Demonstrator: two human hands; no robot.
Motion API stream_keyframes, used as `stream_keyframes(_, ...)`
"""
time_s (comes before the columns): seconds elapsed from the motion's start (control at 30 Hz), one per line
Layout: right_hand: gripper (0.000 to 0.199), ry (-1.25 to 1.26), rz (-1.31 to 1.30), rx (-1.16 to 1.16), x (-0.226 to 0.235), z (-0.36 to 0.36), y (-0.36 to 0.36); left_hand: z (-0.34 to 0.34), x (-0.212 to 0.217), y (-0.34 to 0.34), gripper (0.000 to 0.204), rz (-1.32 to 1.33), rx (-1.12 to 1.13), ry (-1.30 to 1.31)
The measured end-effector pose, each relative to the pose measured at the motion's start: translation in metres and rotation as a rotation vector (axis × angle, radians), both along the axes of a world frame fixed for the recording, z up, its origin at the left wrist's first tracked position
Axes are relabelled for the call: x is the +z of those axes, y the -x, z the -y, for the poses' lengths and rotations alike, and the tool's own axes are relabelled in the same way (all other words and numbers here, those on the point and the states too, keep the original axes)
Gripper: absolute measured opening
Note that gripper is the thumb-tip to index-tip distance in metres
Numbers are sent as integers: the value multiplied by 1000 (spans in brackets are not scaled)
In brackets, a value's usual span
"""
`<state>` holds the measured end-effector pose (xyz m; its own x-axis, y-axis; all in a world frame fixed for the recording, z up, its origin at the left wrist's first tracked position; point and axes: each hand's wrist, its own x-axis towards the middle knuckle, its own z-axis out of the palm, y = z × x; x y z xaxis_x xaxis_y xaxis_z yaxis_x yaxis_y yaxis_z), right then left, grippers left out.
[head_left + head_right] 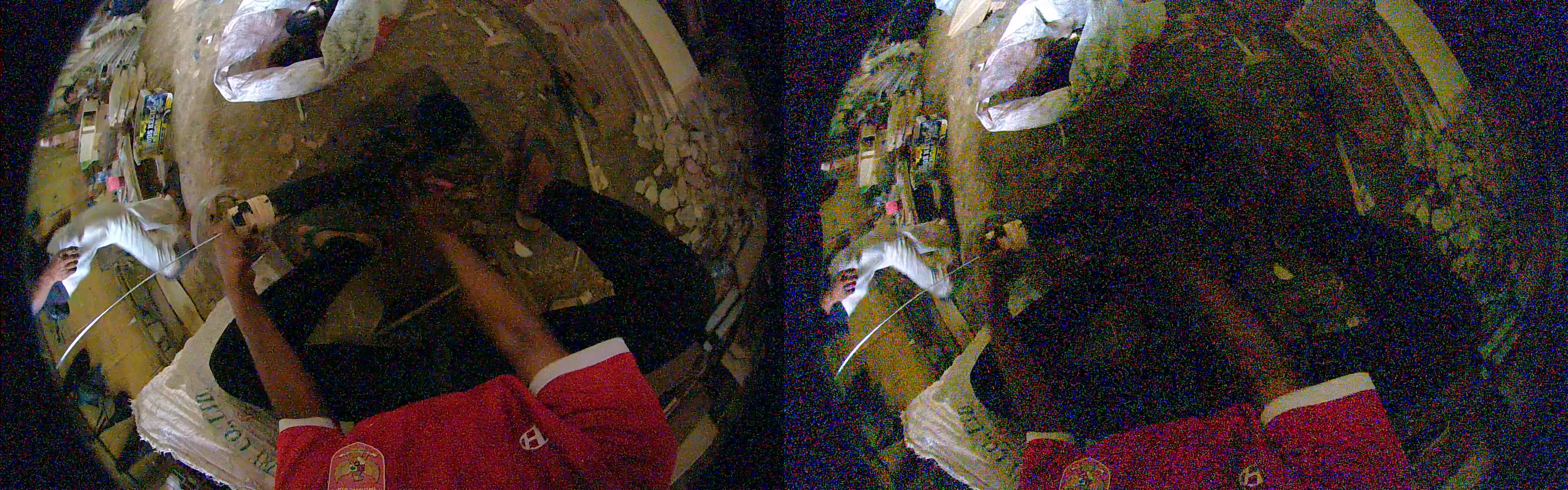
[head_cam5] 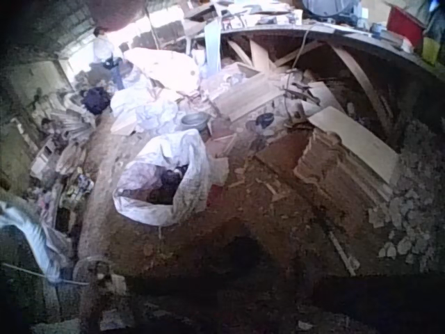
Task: The person sits on the floor and repeatedly picks up small wooden discs from a bowl, stacks them onto a metal rod, and uses a marker to color the edges of the stacked discs. The person handles the discs one at a time and occasionally inspects the stack before continuing.
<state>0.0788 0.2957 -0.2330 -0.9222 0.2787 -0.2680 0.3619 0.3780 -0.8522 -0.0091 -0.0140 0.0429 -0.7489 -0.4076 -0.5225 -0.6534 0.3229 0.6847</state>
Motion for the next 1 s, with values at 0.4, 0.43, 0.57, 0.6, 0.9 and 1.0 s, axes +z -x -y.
stream_keyframes(0.4,34,197,-310,74,54,59,4,4,-13,0,36,19,-407,739)
stream_keyframes(0.43,34,113,-233,65,52,42,7,-5,-9,-5,38,-84,-325,564)
stream_keyframes(0.57,33,8,-61,111,53,-4,8,-30,9,-17,43,-155,-66,194)
stream_keyframes(0.6,32,39,-95,132,59,-4,10,-31,13,-16,43,-137,-129,205)
stream_keyframes(0.9,36,-82,-202,299,135,-16,59,-47,49,-19,45,-223,-492,215)
stream_keyframes(1.0,42,-132,137,211,138,-46,58,-55,69,-29,45,-98,-362,2)
